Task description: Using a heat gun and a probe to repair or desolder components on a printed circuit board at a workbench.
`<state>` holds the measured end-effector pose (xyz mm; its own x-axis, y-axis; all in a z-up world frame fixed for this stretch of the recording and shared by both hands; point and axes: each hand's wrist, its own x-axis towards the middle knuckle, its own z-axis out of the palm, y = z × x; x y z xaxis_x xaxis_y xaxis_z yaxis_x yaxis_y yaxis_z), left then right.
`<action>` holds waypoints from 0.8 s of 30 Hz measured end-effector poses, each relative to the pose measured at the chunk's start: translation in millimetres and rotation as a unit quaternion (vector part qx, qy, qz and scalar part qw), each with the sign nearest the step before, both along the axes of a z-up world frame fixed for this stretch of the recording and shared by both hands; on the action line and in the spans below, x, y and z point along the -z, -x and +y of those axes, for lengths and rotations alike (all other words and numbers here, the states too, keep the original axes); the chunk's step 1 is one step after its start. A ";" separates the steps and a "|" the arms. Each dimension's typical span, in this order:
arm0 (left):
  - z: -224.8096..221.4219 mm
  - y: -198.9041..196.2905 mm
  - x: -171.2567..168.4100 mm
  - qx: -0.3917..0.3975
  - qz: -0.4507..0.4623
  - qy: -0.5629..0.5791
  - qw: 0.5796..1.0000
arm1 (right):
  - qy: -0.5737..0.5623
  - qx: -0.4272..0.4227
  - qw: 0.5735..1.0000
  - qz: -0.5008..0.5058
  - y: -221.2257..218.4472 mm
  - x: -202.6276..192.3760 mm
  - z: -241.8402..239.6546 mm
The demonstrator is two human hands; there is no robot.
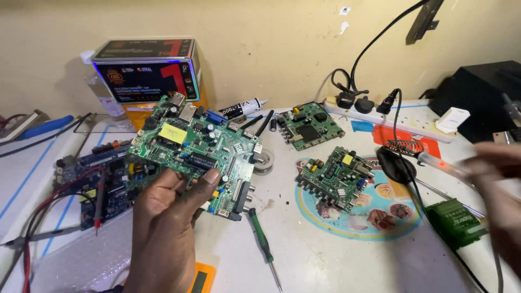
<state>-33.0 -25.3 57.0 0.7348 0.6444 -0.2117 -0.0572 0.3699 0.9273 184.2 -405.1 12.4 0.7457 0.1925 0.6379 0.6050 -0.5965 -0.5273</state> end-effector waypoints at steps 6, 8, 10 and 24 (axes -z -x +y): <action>7.5 0.2 26.1 0.016 -0.034 -0.062 0.997 | 0.118 -0.252 0.958 0.073 78.8 54.0 149.8; 9.4 -0.3 27.8 0.004 -0.037 -0.071 0.997 | 0.168 -0.273 0.944 0.082 66.5 70.3 167.3; 9.8 1.4 28.5 0.019 -0.049 -0.071 0.996 | 0.228 -0.212 0.946 0.087 61.5 83.6 179.7; 15.5 4.0 28.9 0.022 -0.060 -0.081 0.995 | 0.211 -0.166 0.961 0.063 7.7 62.1 225.6</action>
